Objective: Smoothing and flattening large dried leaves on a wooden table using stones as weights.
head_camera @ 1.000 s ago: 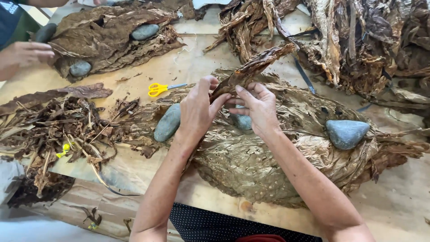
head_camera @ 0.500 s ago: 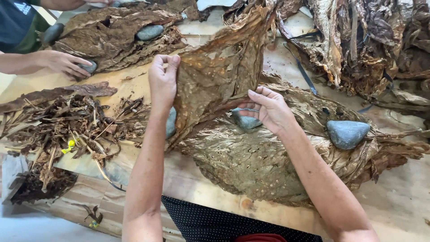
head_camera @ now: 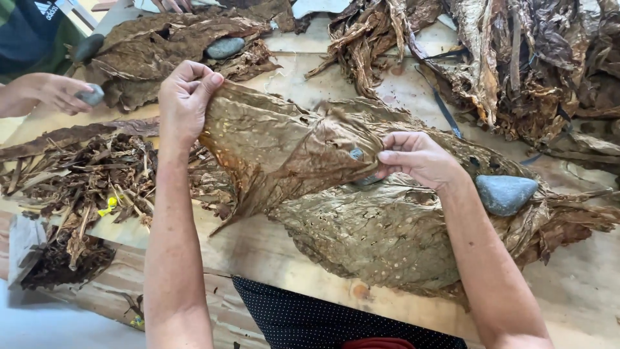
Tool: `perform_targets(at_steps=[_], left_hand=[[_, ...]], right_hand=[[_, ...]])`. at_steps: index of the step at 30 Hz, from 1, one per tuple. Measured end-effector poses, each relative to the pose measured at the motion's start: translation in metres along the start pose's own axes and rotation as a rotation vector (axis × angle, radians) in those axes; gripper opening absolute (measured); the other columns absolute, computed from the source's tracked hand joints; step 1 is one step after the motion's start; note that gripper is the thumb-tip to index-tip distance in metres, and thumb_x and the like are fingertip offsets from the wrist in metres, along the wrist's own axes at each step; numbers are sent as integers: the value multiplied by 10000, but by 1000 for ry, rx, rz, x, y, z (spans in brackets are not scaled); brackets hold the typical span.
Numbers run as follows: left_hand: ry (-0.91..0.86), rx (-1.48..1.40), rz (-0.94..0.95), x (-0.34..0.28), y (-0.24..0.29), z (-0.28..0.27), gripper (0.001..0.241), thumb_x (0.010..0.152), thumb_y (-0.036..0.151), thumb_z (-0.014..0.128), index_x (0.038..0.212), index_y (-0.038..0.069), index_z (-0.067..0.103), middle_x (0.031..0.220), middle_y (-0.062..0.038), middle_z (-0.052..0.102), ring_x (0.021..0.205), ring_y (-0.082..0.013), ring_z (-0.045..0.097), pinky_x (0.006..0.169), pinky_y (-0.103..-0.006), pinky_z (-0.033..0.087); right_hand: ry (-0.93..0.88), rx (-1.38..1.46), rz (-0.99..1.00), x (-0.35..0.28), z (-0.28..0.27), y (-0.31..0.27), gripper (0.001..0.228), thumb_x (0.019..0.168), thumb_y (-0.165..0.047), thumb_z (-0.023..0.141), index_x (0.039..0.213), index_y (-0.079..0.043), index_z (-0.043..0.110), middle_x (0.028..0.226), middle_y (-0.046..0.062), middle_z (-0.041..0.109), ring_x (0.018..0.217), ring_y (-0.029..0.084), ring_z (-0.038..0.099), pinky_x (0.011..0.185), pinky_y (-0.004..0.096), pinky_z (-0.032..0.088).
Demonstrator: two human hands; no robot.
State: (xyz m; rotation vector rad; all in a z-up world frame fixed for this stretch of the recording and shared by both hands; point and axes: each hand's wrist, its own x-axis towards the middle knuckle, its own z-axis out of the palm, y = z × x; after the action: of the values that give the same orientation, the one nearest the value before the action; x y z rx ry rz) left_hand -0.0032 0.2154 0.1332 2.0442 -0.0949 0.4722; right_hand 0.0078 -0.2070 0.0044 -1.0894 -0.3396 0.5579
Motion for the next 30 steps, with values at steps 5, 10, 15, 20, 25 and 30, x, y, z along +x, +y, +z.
perform_targets(at_steps=[5, 10, 15, 20, 25, 30], left_hand=[[-1, -93, 81, -16, 52, 2, 119, 1075, 189, 730, 1031, 124, 641, 861, 44, 625, 736, -20, 554, 620, -156, 449], [-354, -60, 316, -46, 125, 30, 90, 1054, 212, 718, 1113, 162, 672, 861, 64, 652, 566, 1, 404, 489, -155, 308], [-470, 157, 305, -49, 147, 40, 31, 1061, 190, 718, 1052, 166, 700, 714, 62, 620, 550, -20, 464, 511, -153, 400], [-346, 541, -30, -21, 109, 33, 160, 1021, 254, 696, 1167, 192, 714, 1126, -151, 768, 916, -242, 742, 757, -405, 634], [-544, 359, 224, -31, 95, 100, 540, 1034, 463, 608, 1335, 19, 661, 1216, -277, 717, 1131, -480, 673, 1005, -574, 477], [-652, -13, 144, -38, 79, 156, 346, 995, 403, 706, 1173, 107, 705, 961, -83, 687, 949, -223, 633, 859, -376, 478]], right_hand=[[-293, -45, -56, -7, 5, -14, 131, 873, 39, 768, 994, 9, 727, 963, 151, 791, 852, 244, 782, 825, 345, 663], [-494, 66, -64, 6, 25, -4, 1029, 894, -314, 844, 1612, -28, 165, 1415, 272, 578, 1255, 340, 634, 1158, 500, 493], [156, 309, 34, 8, 58, 4, 441, 1041, -116, 597, 1357, 5, 314, 1021, 160, 662, 821, 209, 673, 760, 297, 628], [486, 381, -1, 6, 95, 9, 228, 1012, -99, 694, 1060, -5, 492, 892, 107, 615, 651, 202, 586, 620, 275, 632], [478, 102, -406, 11, 104, 33, 176, 997, -201, 733, 1135, -92, 725, 1004, 60, 775, 907, 127, 745, 866, 313, 628], [435, -35, -519, 12, 99, 39, 195, 1077, -261, 627, 1050, -107, 743, 920, 7, 725, 882, 56, 618, 870, 275, 574]])
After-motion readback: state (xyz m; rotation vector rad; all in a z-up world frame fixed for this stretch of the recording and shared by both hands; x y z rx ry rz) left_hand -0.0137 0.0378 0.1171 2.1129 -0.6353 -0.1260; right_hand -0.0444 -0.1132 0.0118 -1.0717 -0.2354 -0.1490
